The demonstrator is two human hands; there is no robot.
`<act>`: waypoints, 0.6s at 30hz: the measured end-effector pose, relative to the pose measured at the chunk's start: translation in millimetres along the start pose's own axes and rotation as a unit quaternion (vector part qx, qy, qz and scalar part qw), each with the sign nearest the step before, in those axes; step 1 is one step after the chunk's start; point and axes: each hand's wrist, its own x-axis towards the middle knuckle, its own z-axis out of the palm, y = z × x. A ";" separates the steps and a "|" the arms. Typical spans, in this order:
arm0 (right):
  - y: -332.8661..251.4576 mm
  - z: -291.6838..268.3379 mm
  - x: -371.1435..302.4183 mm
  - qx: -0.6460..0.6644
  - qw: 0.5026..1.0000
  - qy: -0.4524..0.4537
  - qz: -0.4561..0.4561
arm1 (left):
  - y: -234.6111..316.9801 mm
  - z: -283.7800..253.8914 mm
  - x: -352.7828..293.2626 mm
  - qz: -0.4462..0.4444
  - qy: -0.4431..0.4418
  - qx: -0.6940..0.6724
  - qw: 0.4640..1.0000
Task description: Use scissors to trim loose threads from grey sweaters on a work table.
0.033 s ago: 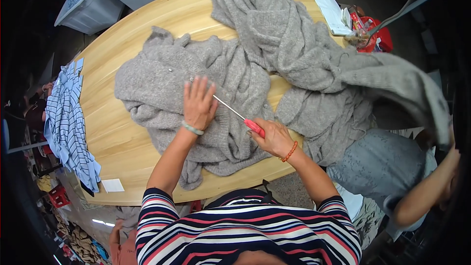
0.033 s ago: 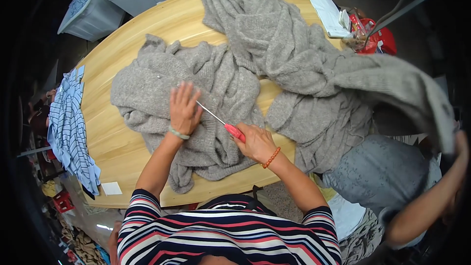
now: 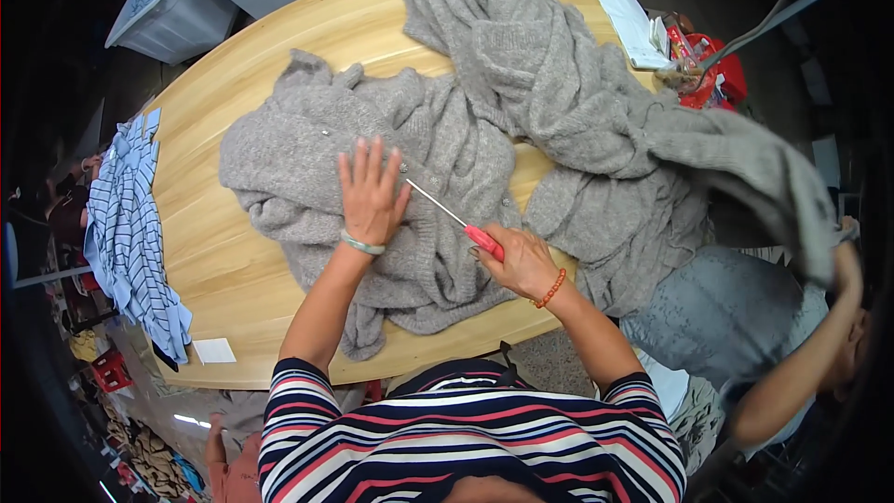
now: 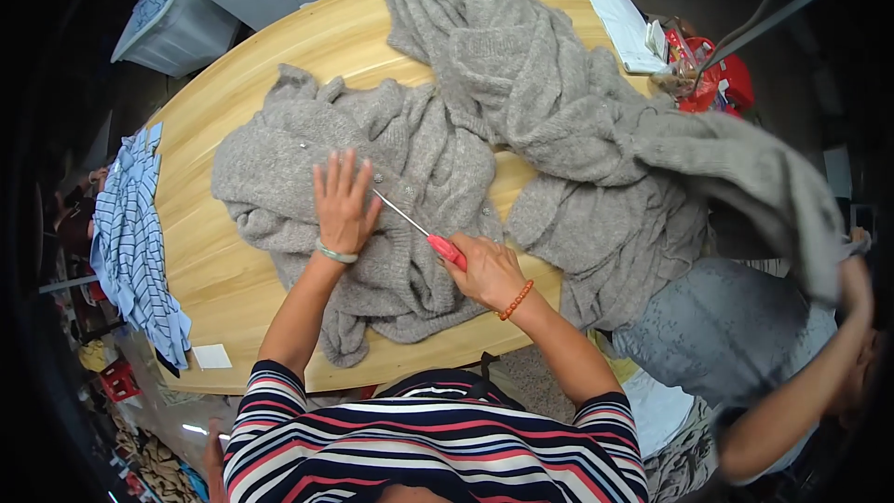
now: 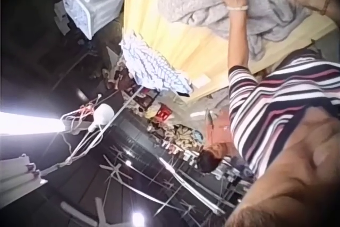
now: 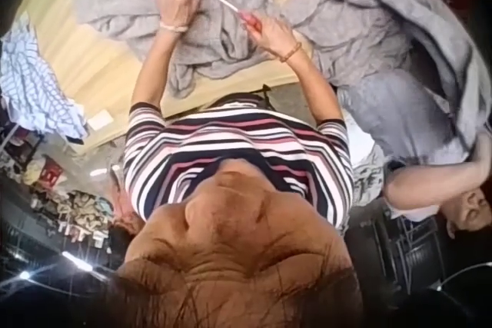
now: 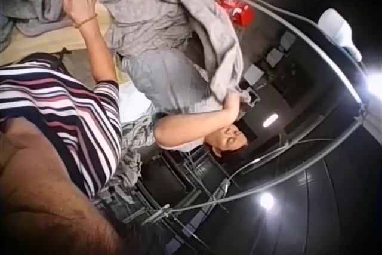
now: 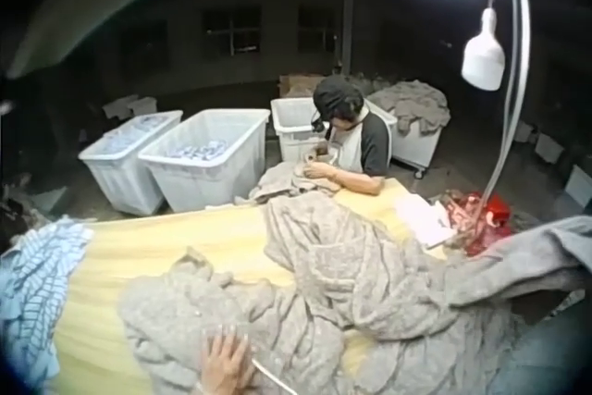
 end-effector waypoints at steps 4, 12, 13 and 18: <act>-25.6 -2.3 16.9 -0.036 0.998 -0.042 0.030 | -28.4 6.1 -14.5 -0.128 -0.028 0.053 0.990; -57.0 6.2 78.0 -0.071 0.993 -0.088 -0.028 | -41.8 31.0 -29.3 -0.109 -0.047 0.030 0.992; -67.5 10.1 93.1 -0.067 0.995 -0.072 -0.032 | -41.8 32.0 -29.3 -0.110 -0.046 0.030 0.992; -74.3 26.0 129.2 -0.077 0.995 -0.027 -0.066 | -40.3 37.2 -27.4 -0.115 -0.060 0.030 0.991</act>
